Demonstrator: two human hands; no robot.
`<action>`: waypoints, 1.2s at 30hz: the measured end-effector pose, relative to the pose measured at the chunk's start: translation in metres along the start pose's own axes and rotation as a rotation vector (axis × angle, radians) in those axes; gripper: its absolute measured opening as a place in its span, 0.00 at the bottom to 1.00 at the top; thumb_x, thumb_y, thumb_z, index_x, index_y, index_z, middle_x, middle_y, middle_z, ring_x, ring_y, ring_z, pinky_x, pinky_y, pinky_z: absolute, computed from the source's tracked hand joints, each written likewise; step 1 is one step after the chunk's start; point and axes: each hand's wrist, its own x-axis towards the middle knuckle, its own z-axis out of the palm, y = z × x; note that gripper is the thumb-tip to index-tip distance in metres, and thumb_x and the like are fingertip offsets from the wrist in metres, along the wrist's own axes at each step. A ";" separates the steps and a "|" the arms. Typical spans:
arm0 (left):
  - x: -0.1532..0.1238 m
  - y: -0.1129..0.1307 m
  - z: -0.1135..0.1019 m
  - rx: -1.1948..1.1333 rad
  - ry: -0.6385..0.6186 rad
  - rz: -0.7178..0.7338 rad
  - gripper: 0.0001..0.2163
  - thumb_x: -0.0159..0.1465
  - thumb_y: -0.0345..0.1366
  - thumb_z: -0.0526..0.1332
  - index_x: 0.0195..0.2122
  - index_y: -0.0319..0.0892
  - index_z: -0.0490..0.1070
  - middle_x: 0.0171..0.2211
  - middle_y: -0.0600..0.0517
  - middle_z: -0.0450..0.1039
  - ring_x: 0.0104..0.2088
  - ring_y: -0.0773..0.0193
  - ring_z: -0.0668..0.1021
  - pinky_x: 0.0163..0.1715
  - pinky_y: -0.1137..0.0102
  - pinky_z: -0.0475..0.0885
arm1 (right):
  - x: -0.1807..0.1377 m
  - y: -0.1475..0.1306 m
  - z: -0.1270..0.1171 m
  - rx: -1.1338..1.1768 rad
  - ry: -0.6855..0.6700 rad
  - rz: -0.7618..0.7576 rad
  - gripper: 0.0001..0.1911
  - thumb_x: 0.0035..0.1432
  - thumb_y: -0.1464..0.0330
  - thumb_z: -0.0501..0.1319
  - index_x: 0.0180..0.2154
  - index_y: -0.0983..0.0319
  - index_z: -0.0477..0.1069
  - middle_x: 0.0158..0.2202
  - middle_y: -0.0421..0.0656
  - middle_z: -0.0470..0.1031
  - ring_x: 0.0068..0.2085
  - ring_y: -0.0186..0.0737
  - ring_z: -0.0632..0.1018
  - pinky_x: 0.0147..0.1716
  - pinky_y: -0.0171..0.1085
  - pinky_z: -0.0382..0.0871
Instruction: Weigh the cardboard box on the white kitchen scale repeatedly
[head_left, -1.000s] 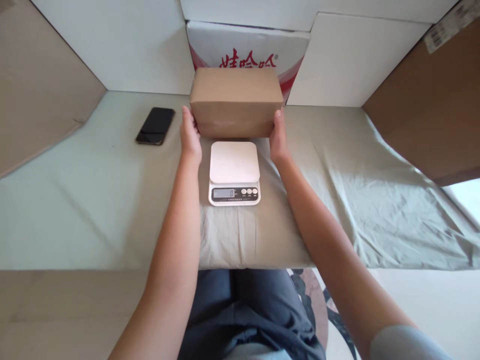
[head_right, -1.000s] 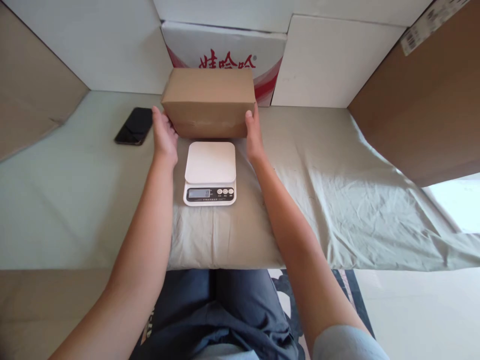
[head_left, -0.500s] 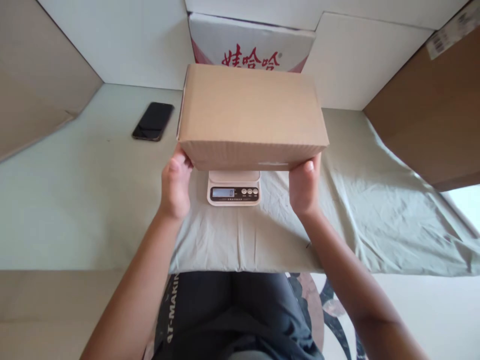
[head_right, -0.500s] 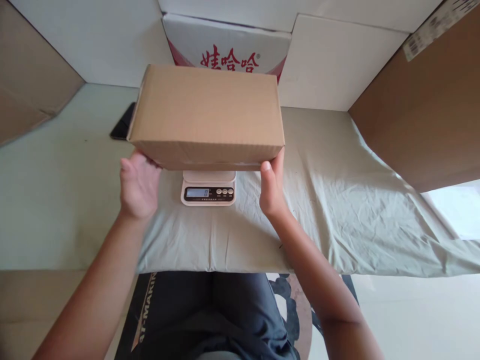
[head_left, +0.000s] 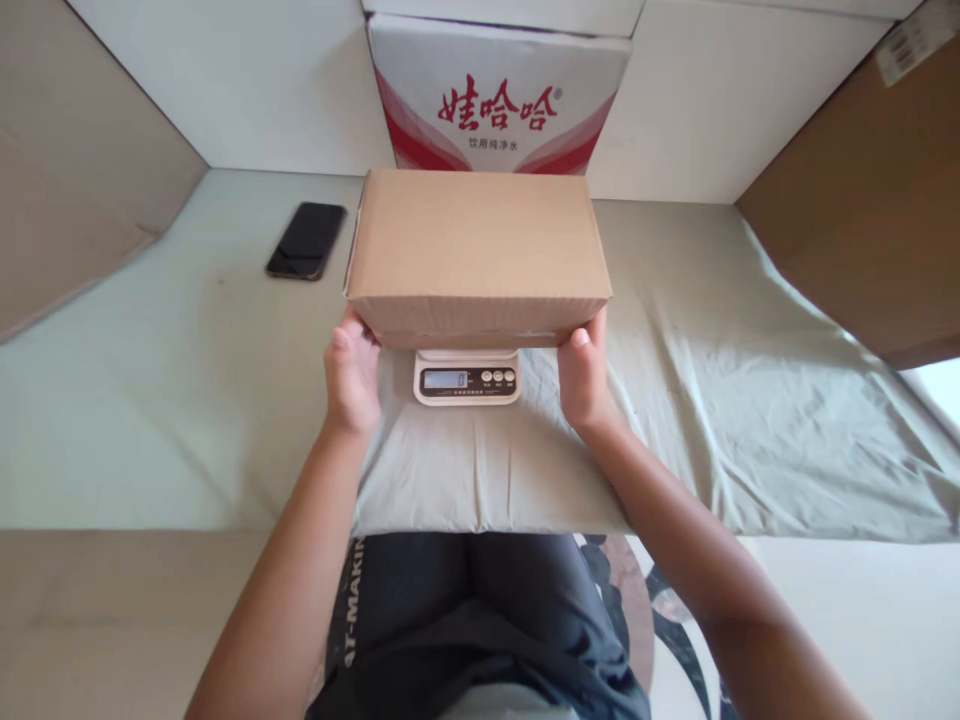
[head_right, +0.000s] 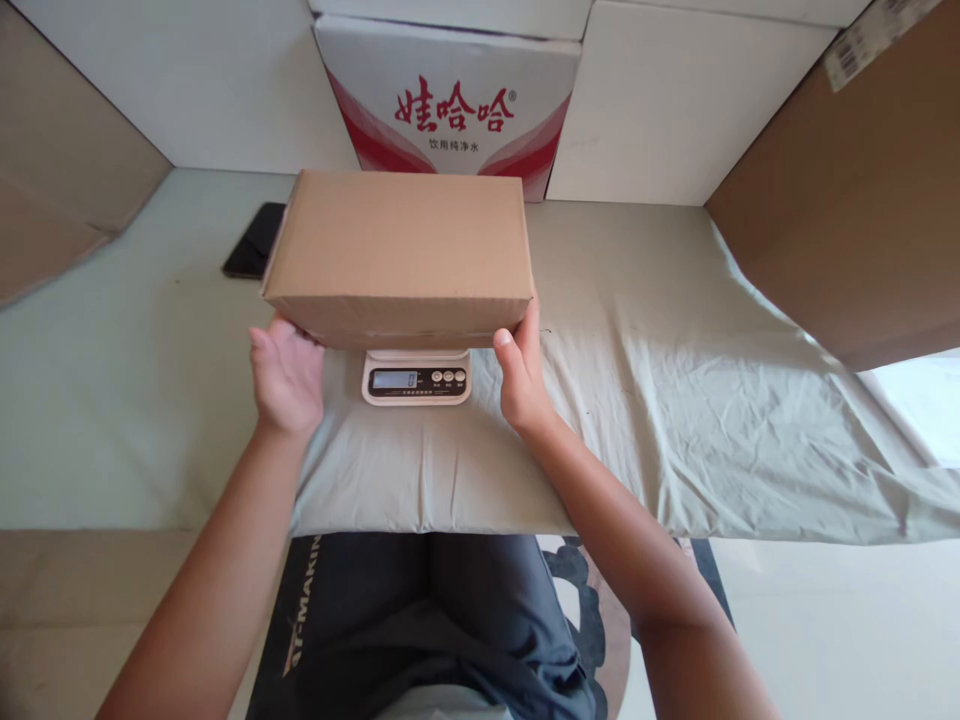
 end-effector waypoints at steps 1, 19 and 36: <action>0.000 0.000 0.000 0.006 0.001 -0.015 0.35 0.69 0.72 0.57 0.58 0.50 0.83 0.61 0.42 0.82 0.71 0.42 0.75 0.69 0.52 0.74 | 0.001 0.000 0.001 0.006 -0.002 0.001 0.43 0.65 0.35 0.55 0.75 0.41 0.55 0.80 0.35 0.62 0.84 0.53 0.56 0.84 0.59 0.55; 0.003 0.004 -0.002 0.054 0.013 -0.061 0.37 0.67 0.73 0.57 0.59 0.49 0.82 0.65 0.42 0.79 0.75 0.39 0.71 0.75 0.48 0.68 | 0.001 0.001 -0.001 0.049 -0.029 -0.030 0.36 0.70 0.41 0.55 0.73 0.42 0.61 0.81 0.35 0.59 0.83 0.53 0.59 0.84 0.57 0.55; 0.019 -0.013 -0.035 0.150 0.075 -0.055 0.40 0.66 0.78 0.49 0.70 0.65 0.73 0.79 0.60 0.62 0.82 0.49 0.57 0.82 0.51 0.55 | 0.023 0.007 -0.023 0.135 0.381 0.167 0.47 0.60 0.36 0.53 0.74 0.48 0.58 0.83 0.40 0.53 0.85 0.50 0.54 0.85 0.59 0.44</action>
